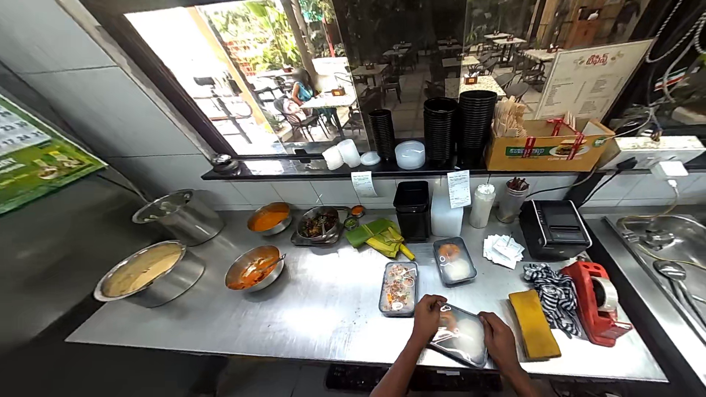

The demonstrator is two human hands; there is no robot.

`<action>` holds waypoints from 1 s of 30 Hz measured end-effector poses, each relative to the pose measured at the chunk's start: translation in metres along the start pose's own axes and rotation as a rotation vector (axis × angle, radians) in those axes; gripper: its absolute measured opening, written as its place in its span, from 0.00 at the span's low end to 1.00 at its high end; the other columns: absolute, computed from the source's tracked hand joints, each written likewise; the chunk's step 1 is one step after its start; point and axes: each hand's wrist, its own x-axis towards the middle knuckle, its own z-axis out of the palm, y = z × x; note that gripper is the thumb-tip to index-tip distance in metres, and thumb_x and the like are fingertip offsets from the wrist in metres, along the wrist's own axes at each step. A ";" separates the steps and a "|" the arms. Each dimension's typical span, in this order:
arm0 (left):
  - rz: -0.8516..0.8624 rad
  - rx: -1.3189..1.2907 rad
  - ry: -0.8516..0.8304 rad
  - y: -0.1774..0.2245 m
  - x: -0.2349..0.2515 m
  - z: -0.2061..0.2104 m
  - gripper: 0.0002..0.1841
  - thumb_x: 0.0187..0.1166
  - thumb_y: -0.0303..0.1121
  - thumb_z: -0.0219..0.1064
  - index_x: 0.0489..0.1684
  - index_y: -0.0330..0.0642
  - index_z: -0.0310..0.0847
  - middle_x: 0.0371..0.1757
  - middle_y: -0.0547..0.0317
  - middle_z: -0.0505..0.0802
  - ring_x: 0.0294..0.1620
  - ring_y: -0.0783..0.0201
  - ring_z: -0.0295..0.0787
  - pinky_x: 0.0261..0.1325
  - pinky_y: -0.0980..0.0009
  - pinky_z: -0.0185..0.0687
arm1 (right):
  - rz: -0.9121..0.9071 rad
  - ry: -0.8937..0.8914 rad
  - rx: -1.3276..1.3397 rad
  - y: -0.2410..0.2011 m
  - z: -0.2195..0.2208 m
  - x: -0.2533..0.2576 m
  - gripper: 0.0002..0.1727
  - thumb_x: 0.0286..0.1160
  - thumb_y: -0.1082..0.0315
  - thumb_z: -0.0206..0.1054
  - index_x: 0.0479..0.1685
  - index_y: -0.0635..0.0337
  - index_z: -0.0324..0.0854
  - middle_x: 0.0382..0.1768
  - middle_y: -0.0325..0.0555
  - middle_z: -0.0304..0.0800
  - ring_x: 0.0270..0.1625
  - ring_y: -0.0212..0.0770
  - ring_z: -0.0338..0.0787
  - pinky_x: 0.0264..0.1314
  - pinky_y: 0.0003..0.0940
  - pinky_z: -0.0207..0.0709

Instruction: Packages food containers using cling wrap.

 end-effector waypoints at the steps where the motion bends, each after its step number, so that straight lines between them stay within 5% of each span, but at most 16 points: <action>1: -0.034 -0.023 -0.010 0.001 0.000 -0.001 0.13 0.82 0.30 0.60 0.53 0.45 0.93 0.50 0.55 0.92 0.47 0.65 0.88 0.56 0.65 0.85 | 0.021 -0.015 0.029 0.000 -0.001 0.001 0.16 0.85 0.63 0.56 0.46 0.55 0.92 0.42 0.45 0.95 0.46 0.45 0.94 0.51 0.49 0.87; 8: -0.065 -0.018 0.143 0.005 -0.008 0.012 0.12 0.81 0.29 0.61 0.50 0.43 0.93 0.49 0.54 0.93 0.45 0.64 0.90 0.55 0.64 0.87 | 0.306 -0.175 0.113 -0.003 -0.011 0.024 0.17 0.87 0.56 0.59 0.49 0.56 0.91 0.44 0.47 0.95 0.50 0.45 0.93 0.58 0.52 0.84; 15: -0.123 -0.066 0.251 0.002 -0.027 0.021 0.15 0.87 0.32 0.56 0.57 0.44 0.91 0.49 0.53 0.95 0.50 0.61 0.91 0.59 0.56 0.85 | 0.476 -0.214 0.362 0.000 -0.020 0.010 0.21 0.89 0.56 0.55 0.69 0.54 0.85 0.65 0.45 0.90 0.69 0.38 0.87 0.75 0.45 0.79; 19: -0.195 -0.086 0.273 0.002 -0.046 0.023 0.19 0.90 0.34 0.50 0.65 0.43 0.86 0.54 0.45 0.93 0.56 0.51 0.89 0.63 0.47 0.82 | 0.534 -0.187 0.421 -0.013 -0.031 -0.006 0.23 0.84 0.63 0.61 0.77 0.56 0.78 0.69 0.48 0.86 0.56 0.40 0.92 0.58 0.40 0.86; 21: -0.202 -0.059 0.234 0.002 -0.061 0.020 0.19 0.90 0.35 0.51 0.70 0.42 0.83 0.57 0.44 0.93 0.60 0.49 0.89 0.67 0.45 0.80 | 0.517 -0.154 0.472 -0.021 -0.035 -0.015 0.27 0.79 0.65 0.66 0.78 0.59 0.76 0.72 0.52 0.84 0.59 0.44 0.91 0.60 0.41 0.87; 24: -0.257 -0.178 0.116 0.011 -0.083 0.013 0.18 0.85 0.33 0.60 0.70 0.39 0.79 0.53 0.46 0.93 0.51 0.55 0.92 0.58 0.53 0.87 | 0.541 -0.048 0.785 -0.036 -0.040 -0.019 0.39 0.74 0.69 0.69 0.87 0.66 0.61 0.82 0.61 0.70 0.77 0.51 0.79 0.73 0.44 0.80; 27: -0.300 -0.364 0.058 0.017 -0.105 0.012 0.20 0.79 0.29 0.66 0.69 0.35 0.74 0.55 0.45 0.91 0.50 0.56 0.91 0.55 0.56 0.90 | 0.619 -0.019 1.119 -0.045 -0.033 -0.027 0.54 0.70 0.71 0.69 0.97 0.53 0.36 0.93 0.57 0.47 0.88 0.48 0.65 0.81 0.44 0.73; 30: -0.345 -0.381 0.034 0.024 -0.113 0.011 0.17 0.83 0.35 0.66 0.61 0.35 0.73 0.46 0.48 0.90 0.46 0.57 0.91 0.53 0.56 0.89 | 0.727 -0.017 1.298 -0.044 -0.032 -0.033 0.46 0.78 0.75 0.59 0.96 0.51 0.38 0.90 0.53 0.56 0.80 0.45 0.75 0.73 0.44 0.79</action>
